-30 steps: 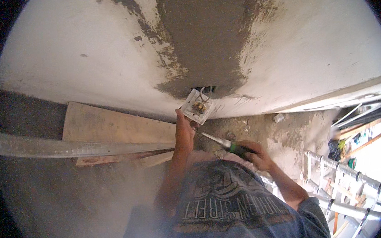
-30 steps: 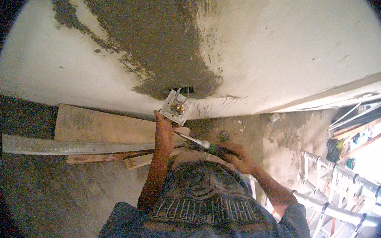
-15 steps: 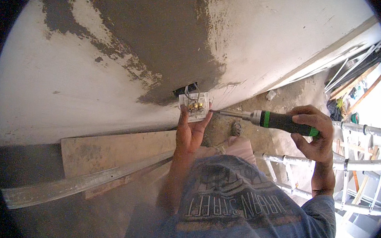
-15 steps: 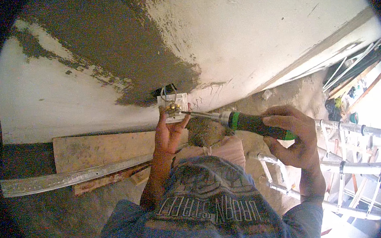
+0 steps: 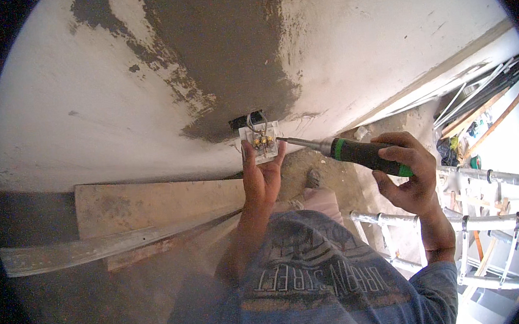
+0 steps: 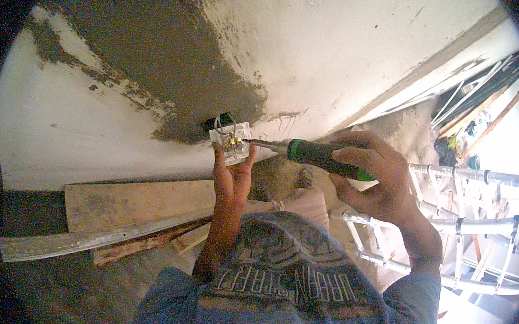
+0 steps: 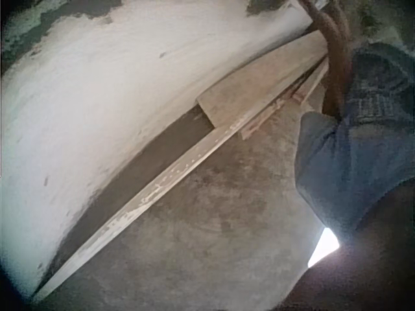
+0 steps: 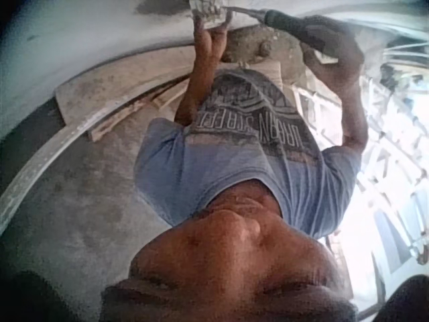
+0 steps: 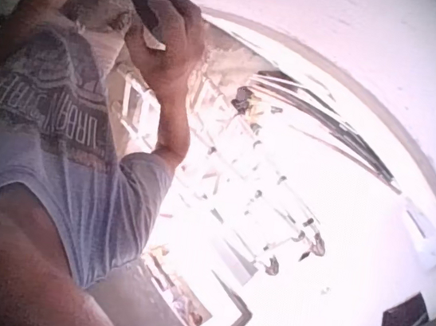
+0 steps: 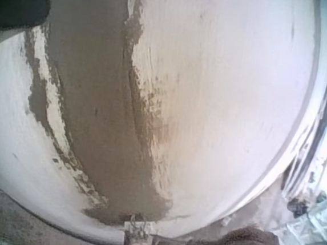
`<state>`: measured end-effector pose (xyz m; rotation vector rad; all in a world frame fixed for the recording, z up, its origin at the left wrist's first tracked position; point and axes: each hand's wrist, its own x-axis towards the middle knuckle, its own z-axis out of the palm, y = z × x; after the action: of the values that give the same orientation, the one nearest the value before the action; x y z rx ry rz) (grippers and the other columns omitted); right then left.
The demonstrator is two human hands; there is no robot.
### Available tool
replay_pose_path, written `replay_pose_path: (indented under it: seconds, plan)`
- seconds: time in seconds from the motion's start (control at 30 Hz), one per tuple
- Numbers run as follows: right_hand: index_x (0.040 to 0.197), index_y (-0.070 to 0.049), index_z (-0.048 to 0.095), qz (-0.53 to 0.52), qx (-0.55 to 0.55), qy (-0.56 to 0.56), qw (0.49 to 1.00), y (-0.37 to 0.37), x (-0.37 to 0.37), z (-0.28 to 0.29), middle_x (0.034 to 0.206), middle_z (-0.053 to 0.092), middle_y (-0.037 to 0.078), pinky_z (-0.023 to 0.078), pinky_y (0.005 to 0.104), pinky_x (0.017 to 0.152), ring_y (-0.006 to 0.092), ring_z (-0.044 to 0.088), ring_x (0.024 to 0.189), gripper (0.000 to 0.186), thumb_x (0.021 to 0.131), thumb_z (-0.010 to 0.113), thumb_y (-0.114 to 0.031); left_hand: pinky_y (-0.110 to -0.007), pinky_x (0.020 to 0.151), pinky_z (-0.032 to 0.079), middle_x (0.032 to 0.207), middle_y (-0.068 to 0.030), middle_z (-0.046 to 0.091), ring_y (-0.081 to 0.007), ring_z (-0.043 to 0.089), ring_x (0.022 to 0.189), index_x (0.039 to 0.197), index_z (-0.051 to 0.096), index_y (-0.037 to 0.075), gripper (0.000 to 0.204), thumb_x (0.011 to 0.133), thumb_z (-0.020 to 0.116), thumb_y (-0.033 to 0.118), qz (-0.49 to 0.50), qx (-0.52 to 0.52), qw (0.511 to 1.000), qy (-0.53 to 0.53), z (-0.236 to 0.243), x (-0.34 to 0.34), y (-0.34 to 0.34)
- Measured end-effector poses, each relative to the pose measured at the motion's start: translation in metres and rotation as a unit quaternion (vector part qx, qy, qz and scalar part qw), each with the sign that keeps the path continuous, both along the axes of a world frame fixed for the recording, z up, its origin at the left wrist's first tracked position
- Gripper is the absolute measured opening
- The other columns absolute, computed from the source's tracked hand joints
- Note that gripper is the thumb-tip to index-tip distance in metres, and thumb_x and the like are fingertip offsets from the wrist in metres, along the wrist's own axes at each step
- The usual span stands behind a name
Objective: The person installs an electrical wall socket by connecting wires and securing the plate with a screwdriver.
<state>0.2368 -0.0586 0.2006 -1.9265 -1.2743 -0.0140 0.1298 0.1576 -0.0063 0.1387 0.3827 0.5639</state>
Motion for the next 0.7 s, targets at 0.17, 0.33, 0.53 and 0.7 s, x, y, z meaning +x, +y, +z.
replay_pose_path:
  seconds: [0.17, 0.33, 0.53, 0.7]
  plan:
    - [0.105, -0.007, 0.059, 0.076, -0.053, -0.096, 0.991, 0.016, -0.001, 0.009, 0.108, 0.062, 0.022, 0.058, 0.0364, 0.070, 0.0337, 0.068, 0.091, 0.041, 0.069, 0.078, -0.004, -0.049, 0.107, 0.041, 0.130, -0.0059, 0.054, -0.0252, 0.052, 0.121, 0.132, 0.044, 0.012, 0.041, 0.098, 0.053, 0.032, 0.013, 0.003, 1.000, 0.017, 0.003, 0.001, -0.002]
    - [0.104, -0.009, 0.062, 0.114, -0.084, -0.110, 0.984, 0.023, -0.001, 0.010, 0.112, 0.061, 0.019, 0.057, 0.0382, 0.071, 0.0341, 0.067, 0.091, 0.041, 0.067, 0.078, -0.007, -0.048, 0.107, 0.041, 0.130, -0.0055, 0.053, -0.0248, 0.053, 0.121, 0.132, 0.044, 0.013, 0.042, 0.098, 0.054, 0.033, 0.007, 0.016, 1.000, -0.008, 0.004, 0.002, -0.002]
    - [0.108, -0.011, 0.063, 0.168, -0.118, -0.142, 0.968, 0.033, 0.001, 0.021, 0.116, 0.058, 0.017, 0.055, 0.0403, 0.076, 0.0336, 0.062, 0.097, 0.041, 0.068, 0.073, -0.012, -0.049, 0.099, 0.044, 0.125, -0.0092, 0.058, -0.0278, 0.057, 0.111, 0.130, 0.048, 0.010, 0.044, 0.098, 0.051, 0.040, 0.022, 0.032, 0.999, 0.035, -0.001, 0.003, -0.002]
    - [0.103, -0.009, 0.062, 0.209, -0.136, -0.181, 0.951, 0.043, 0.004, 0.030, 0.113, 0.059, 0.018, 0.056, 0.0416, 0.074, 0.0357, 0.064, 0.094, 0.035, 0.071, 0.077, -0.012, -0.048, 0.109, 0.040, 0.130, -0.0076, 0.053, -0.0251, 0.052, 0.121, 0.133, 0.043, 0.009, 0.042, 0.098, 0.054, 0.030, 0.004, 0.012, 1.000, -0.010, -0.001, 0.000, 0.002]
